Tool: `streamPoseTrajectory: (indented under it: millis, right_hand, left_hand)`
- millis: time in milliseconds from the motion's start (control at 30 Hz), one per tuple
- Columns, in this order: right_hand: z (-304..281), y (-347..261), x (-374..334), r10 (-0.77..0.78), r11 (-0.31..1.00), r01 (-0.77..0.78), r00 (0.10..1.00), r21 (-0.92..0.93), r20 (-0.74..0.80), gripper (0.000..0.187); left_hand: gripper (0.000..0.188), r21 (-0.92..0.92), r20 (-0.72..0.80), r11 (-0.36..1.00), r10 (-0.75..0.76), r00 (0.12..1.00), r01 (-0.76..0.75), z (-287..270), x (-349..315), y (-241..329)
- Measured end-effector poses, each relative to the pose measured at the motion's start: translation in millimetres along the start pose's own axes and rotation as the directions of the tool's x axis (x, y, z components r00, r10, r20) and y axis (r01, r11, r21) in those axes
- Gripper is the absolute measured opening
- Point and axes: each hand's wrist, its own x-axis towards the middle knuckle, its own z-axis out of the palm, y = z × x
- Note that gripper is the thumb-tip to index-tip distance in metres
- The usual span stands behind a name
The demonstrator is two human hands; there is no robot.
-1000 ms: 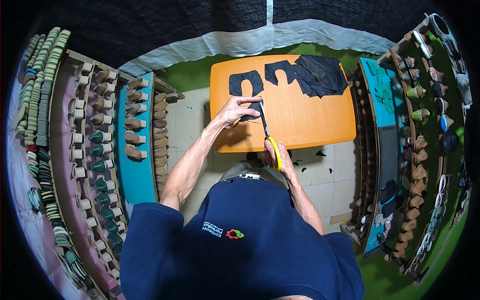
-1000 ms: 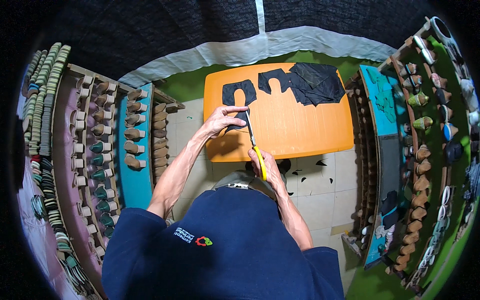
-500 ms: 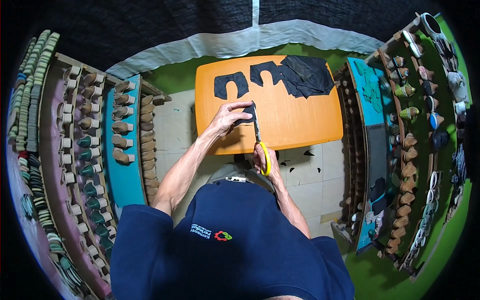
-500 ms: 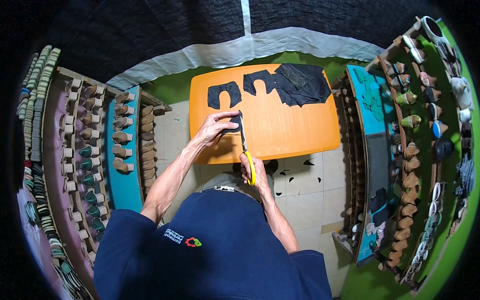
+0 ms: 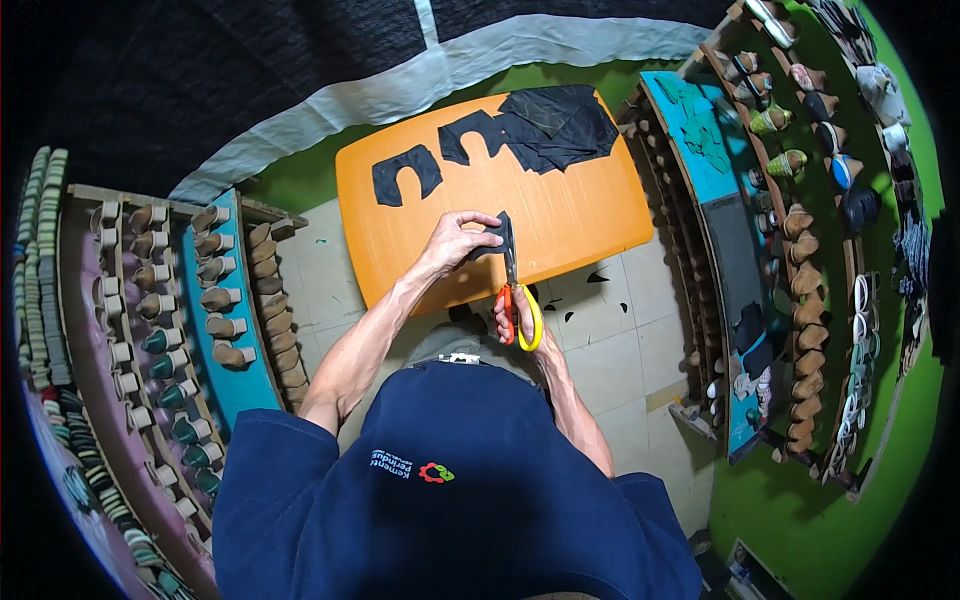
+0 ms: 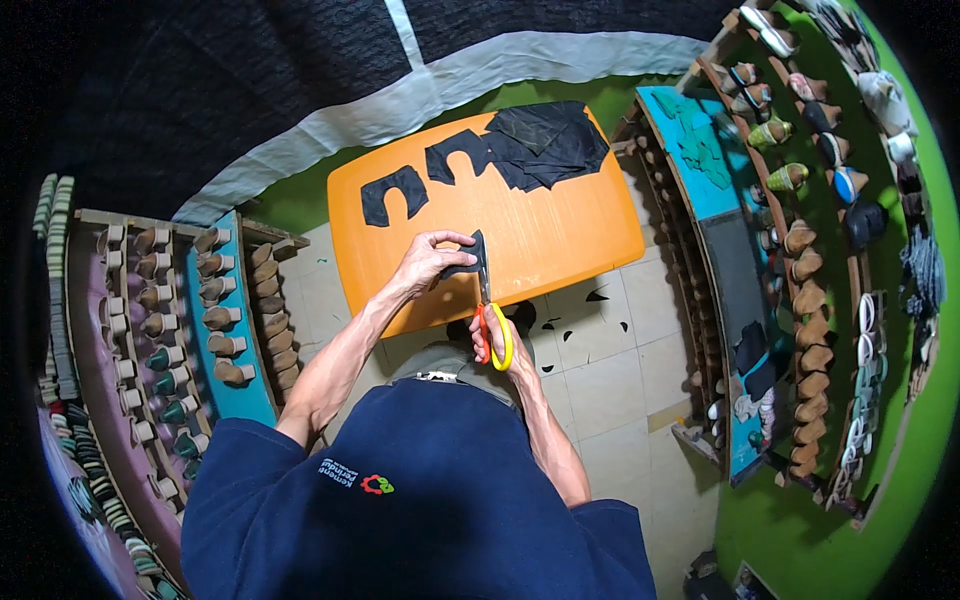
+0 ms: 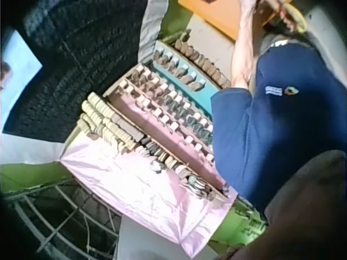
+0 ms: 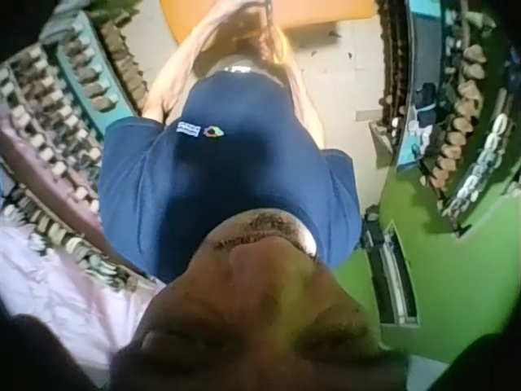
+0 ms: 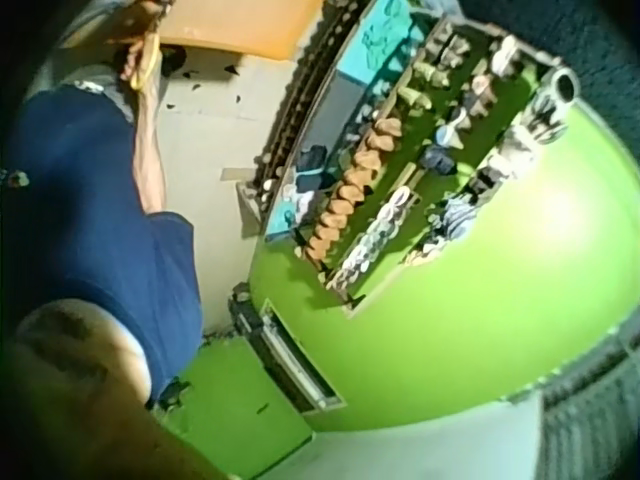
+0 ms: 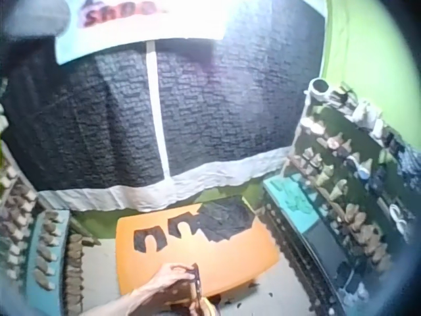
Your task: The person cuts a piece of black fabric into a specific curved shape using yellow-handled scissors on an orange table. They repeatedly trim the edges of the fabric piece to refine the shape, placing the finished cutouts on the table.
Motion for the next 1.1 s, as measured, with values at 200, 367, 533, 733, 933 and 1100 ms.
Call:
streamPoseTrajectory:
  millis: [200, 367, 533, 733, 933, 1100]
  right_hand:
    - [-10.8, -14.8, -12.8, -0.003, 0.999, -0.002, 0.994, -0.048, -0.109, 0.054]
    - [-19.9, -23.4, -16.0, 0.010, 0.998, -0.021, 0.984, -0.059, -0.180, 0.054]
    - [-23.3, -30.6, -19.4, 0.018, 1.000, -0.020, 0.978, -0.010, -0.208, 0.055]
    - [-26.4, -33.5, -22.0, 0.060, 0.998, -0.054, 0.967, 0.031, -0.246, 0.056]
    - [-28.7, -34.4, -22.8, 0.094, 0.995, -0.097, 0.950, 0.007, -0.296, 0.057]
    - [-28.3, -36.0, -23.8, 0.089, 0.995, -0.097, 0.942, -0.008, -0.325, 0.056]
  left_hand:
    - [0.034, -0.002, 0.081, 0.999, -0.036, 0.996, 0.036, 19.7, 23.5, -6.5]
    - [0.034, -0.038, 0.082, 0.999, -0.026, 0.996, 0.029, 35.3, 34.7, -6.7]
    - [0.034, -0.056, 0.065, 0.998, -0.012, 0.998, 0.016, 47.0, 40.3, -11.0]
    - [0.034, -0.107, 0.035, 0.994, -0.028, 0.999, 0.031, 55.4, 46.4, -28.4]
    - [0.035, -0.110, -0.015, 0.991, -0.074, 0.997, 0.072, 59.9, 50.2, -42.4]
    - [0.035, -0.120, -0.026, 0.987, -0.109, 0.994, 0.105, 63.1, 51.1, -45.8]
